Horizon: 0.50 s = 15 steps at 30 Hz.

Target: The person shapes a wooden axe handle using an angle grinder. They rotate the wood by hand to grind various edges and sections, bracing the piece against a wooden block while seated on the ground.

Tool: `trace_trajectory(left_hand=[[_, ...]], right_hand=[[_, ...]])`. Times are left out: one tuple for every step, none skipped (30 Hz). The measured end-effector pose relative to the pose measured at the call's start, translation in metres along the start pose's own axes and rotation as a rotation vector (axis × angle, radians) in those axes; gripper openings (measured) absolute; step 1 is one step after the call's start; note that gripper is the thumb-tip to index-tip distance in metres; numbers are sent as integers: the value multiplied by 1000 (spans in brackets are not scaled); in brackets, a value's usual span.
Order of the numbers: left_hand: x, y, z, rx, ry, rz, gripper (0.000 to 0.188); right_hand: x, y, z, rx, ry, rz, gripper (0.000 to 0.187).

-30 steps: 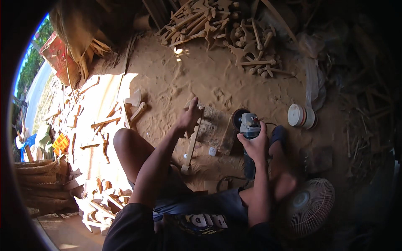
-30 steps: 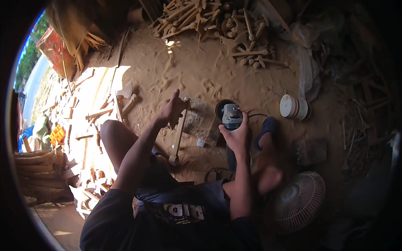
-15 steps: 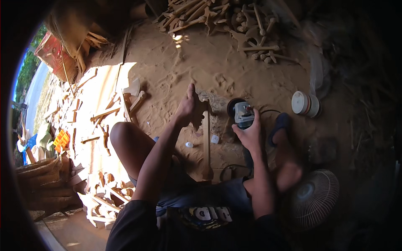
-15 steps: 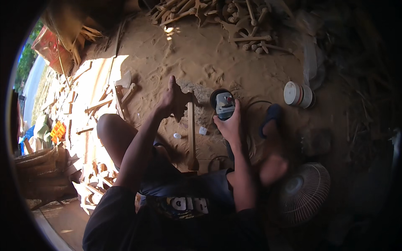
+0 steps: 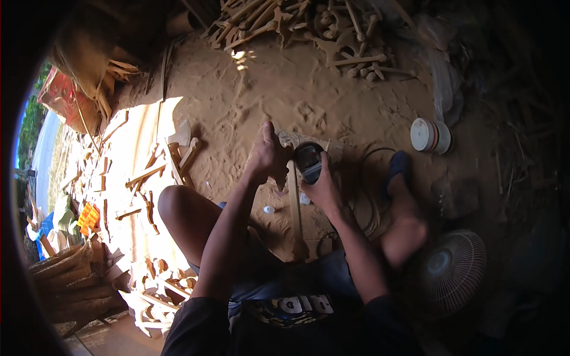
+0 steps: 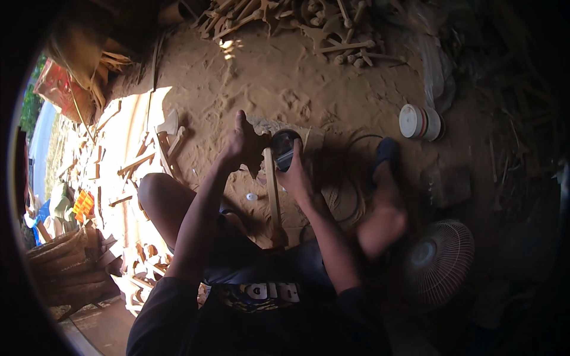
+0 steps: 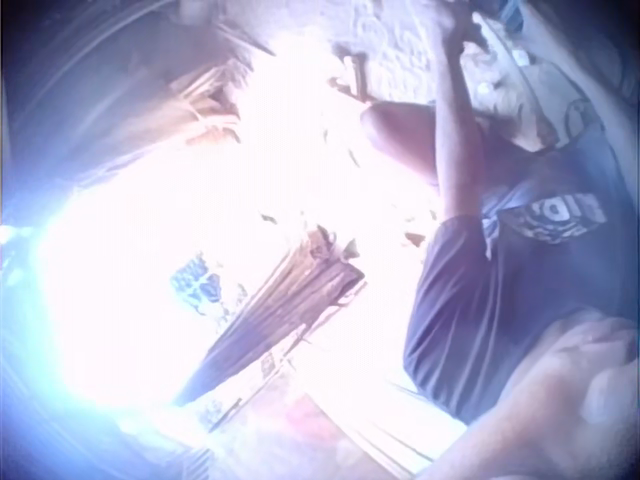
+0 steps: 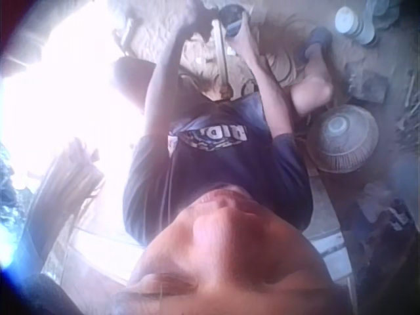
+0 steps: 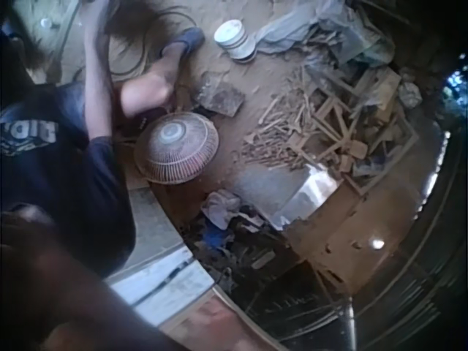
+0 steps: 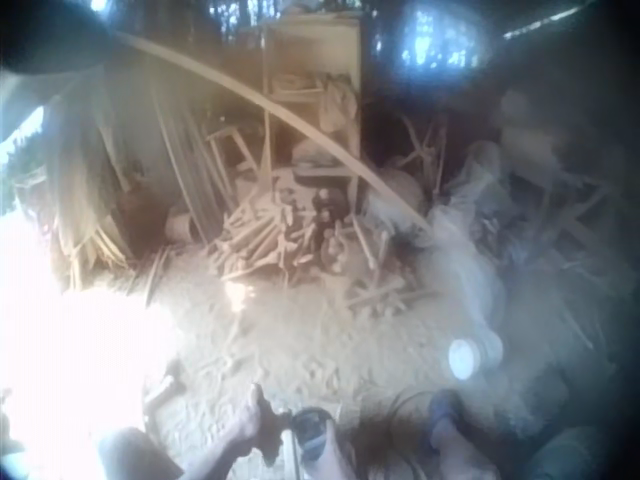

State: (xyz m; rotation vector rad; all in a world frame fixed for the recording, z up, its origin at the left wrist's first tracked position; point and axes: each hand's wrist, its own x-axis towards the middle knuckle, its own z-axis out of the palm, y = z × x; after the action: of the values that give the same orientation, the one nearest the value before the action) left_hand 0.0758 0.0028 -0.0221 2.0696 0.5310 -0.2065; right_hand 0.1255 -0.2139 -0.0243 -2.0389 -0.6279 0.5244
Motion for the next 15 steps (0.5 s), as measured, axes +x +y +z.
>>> trace_trajectory(left_hand=[[3, -3, 1, -16, -9, -7, 51], [6, -5, 3, -32, -19, -13, 53], [11, -10, 5, -142, -37, -43, 59], [15, -15, 7, -200, -49, -58, 61], [19, -19, 10, -260, -60, -75, 65], [25, -33, 11, -489, -49, -119, 71], [28, -53, 11, -601, -30, -146, 74], [30, -73, 9, -712, -6, -171, 78], [35, -77, 14, -484, 89, 19, 80], [36, -83, 15, -367, 134, 115, 82], [35, -89, 14, -246, 193, 203, 83], [37, -60, 32, -258, 97, 197, 84], [33, -51, 31, -249, 69, 188, 84], [29, -44, 29, -240, 45, 177, 85], [25, -45, 24, -313, 106, 114, 83]], right_hand=[[0, 1, 1, -35, 18, -3, 98], [1, 3, 1, -71, 36, -5, 98], [1, 1, 1, -76, 31, -2, 98], [1, -1, -1, -53, 18, 17, 99], [1, -2, -2, -30, 5, 37, 99], [2, -7, -3, -32, 1, 35, 99], [4, -15, 0, -57, -19, 38, 98], [5, -22, 5, -82, -39, 39, 97], [6, -18, 8, -84, -38, 39, 97], [7, -15, 12, -95, 9, 5, 96], [9, -13, 17, -103, 54, -31, 94], [8, 6, 4, -136, 79, 9, 94], [10, 5, 1, -101, 72, 39, 92], [11, 3, 0, -64, 61, 67, 91], [13, -7, 0, -58, 53, 58, 91]])
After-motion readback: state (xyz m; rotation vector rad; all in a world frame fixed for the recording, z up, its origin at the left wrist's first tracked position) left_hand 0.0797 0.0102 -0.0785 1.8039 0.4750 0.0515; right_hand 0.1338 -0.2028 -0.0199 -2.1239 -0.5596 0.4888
